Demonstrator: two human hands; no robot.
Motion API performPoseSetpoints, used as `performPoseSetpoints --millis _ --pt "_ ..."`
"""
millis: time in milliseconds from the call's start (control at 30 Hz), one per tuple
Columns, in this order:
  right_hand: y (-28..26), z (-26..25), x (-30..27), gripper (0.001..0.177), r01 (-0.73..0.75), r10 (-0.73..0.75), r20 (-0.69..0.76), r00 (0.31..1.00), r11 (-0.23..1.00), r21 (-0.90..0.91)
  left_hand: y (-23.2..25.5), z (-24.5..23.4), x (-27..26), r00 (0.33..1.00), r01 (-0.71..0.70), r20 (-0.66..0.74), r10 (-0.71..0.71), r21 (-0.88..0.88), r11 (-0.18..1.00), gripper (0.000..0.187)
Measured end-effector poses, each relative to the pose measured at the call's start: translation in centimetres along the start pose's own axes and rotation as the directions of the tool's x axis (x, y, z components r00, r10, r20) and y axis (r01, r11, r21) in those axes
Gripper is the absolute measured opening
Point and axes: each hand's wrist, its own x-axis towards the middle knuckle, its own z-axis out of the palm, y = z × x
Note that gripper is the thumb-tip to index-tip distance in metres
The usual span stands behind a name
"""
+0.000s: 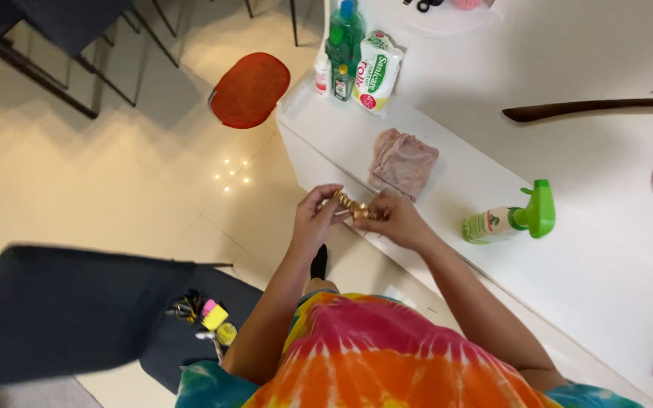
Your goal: Cleaning a countertop and then organizing various household items such as bottles, containers, and jewelry into drawers.
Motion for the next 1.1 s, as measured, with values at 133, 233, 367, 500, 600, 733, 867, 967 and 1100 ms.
performPoseSetpoints --millis 133,233,367,500,600,733,867,967,1100 --pt "-1.1 -2.3 4.9 0.031 0.013 -0.006 -0.086 0.996 0.997 0.083 2.3 -0.8 7.0 0.997 0.002 0.073 0.003 -0.074 0.997 0.028" --pt "-3.0 -3.9 7.7 0.029 -0.056 0.064 -0.126 0.990 0.996 0.067 5.4 -0.8 11.4 0.987 0.112 0.125 -0.098 -0.108 0.988 0.030" --pt "-7.1 -6.0 10.6 0.029 -0.057 0.038 -0.209 0.977 0.995 -0.085 7.4 0.3 16.8 0.965 -0.016 0.262 -0.002 0.069 0.998 0.031" --pt "-8.8 -9.5 13.0 0.029 -0.042 0.029 -0.340 0.940 0.999 -0.032 9.3 2.8 23.3 0.950 -0.089 0.308 0.056 0.094 0.992 0.026" --pt "-10.6 -12.4 14.6 0.029 0.073 -0.111 -0.500 0.859 0.993 -0.096 11.9 5.6 27.2 0.913 -0.168 0.379 0.148 0.019 0.986 0.024" --pt "-12.6 -15.8 16.5 0.035 0.132 -0.161 -0.579 0.800 0.987 -0.092 14.7 8.7 30.1 0.886 -0.256 0.405 0.225 0.022 0.967 0.016" --pt "-13.4 -17.3 17.7 0.037 0.106 -0.174 -0.542 0.822 0.982 -0.154 14.1 9.0 32.3 0.895 -0.225 0.395 0.209 -0.007 0.974 0.016" --pt "-13.0 -17.6 18.6 0.039 0.185 -0.247 -0.533 0.809 0.968 -0.168 14.0 8.9 32.5 0.908 -0.232 0.362 0.213 0.009 0.973 0.016" --pt "-12.0 -17.0 18.1 0.039 0.140 -0.250 -0.578 0.777 0.963 -0.230 14.9 8.8 31.5 0.915 -0.183 0.366 0.170 0.002 0.983 0.017"
